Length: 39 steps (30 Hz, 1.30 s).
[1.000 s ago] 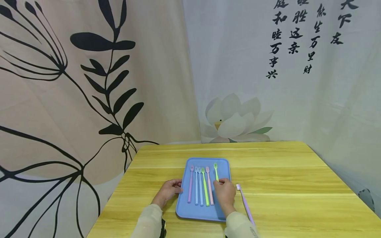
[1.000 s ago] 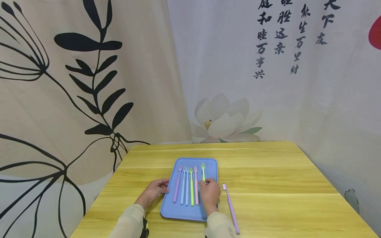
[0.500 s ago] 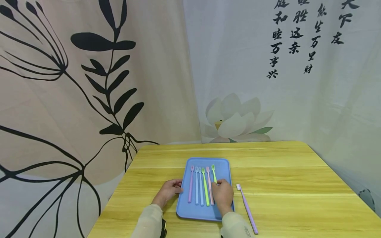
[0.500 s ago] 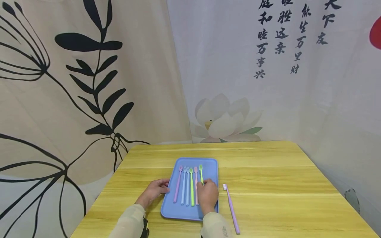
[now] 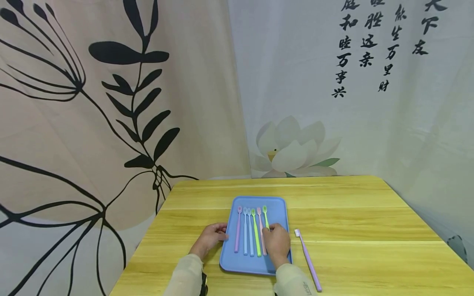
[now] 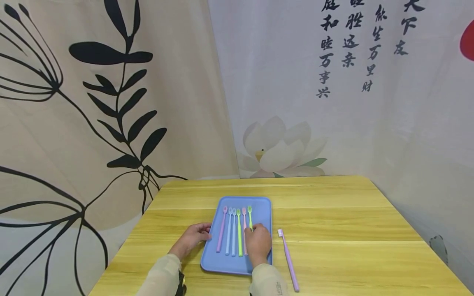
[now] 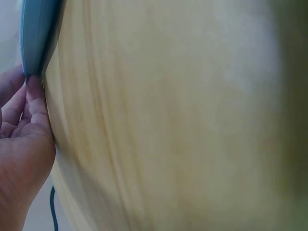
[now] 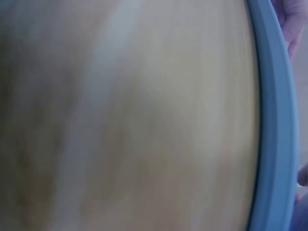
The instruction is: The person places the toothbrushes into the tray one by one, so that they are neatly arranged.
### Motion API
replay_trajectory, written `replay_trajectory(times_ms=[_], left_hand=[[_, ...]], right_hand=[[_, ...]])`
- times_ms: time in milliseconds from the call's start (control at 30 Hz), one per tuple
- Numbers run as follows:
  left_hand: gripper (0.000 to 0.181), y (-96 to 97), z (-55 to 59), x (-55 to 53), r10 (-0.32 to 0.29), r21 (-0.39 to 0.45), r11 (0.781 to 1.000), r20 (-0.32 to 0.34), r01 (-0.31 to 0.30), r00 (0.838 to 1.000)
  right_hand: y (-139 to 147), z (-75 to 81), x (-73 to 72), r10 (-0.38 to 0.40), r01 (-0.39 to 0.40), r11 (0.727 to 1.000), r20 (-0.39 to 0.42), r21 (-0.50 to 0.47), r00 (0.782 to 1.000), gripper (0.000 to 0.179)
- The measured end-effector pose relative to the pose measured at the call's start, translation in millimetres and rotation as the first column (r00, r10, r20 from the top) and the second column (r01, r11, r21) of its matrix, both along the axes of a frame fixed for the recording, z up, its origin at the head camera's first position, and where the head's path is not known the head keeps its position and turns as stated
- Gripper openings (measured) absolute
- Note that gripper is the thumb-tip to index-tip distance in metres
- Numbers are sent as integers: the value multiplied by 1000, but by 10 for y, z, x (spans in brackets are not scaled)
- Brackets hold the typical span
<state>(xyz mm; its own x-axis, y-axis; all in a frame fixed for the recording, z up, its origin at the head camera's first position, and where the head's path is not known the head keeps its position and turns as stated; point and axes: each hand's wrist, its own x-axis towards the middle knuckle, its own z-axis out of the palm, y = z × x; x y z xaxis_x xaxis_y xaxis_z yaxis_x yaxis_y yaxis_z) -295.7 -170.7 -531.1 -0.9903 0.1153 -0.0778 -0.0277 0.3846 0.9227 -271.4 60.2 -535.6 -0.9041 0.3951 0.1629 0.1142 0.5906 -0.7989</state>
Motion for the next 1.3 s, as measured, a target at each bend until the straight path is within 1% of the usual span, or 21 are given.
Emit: replay_trajectory(times_ms=[233, 400, 600, 733, 933, 1300], left_hand=[[47, -7, -25, -6, -8, 12, 1000, -6, 8, 1000], [47, -8, -21, -10, -8, 10, 1000, -8, 8, 1000], [47, -5, -4, 0, -3, 13, 1000, -3, 3, 1000], [47, -1, 1, 10, -4, 10, 1000, -4, 4, 1000], [48, 4, -1, 9, -5, 6, 1000, -6, 5, 1000], [47, 4, -2, 7, -2, 7, 1000, -4, 2, 1000]], right_hand=[[7, -32, -19, 19, -18, 998, -6, 58, 1000, 19], [6, 6, 1, 30, -30, 998, 6, 53, 1000, 17], [-4, 57, 27, 39, -41, 998, 41, 53, 998, 16], [-8, 53, 24, 44, -47, 997, 51, 63, 998, 16], [1, 51, 23, 41, -43, 997, 39, 62, 998, 16], [8, 54, 36, 39, -40, 999, 24, 25, 999, 24]])
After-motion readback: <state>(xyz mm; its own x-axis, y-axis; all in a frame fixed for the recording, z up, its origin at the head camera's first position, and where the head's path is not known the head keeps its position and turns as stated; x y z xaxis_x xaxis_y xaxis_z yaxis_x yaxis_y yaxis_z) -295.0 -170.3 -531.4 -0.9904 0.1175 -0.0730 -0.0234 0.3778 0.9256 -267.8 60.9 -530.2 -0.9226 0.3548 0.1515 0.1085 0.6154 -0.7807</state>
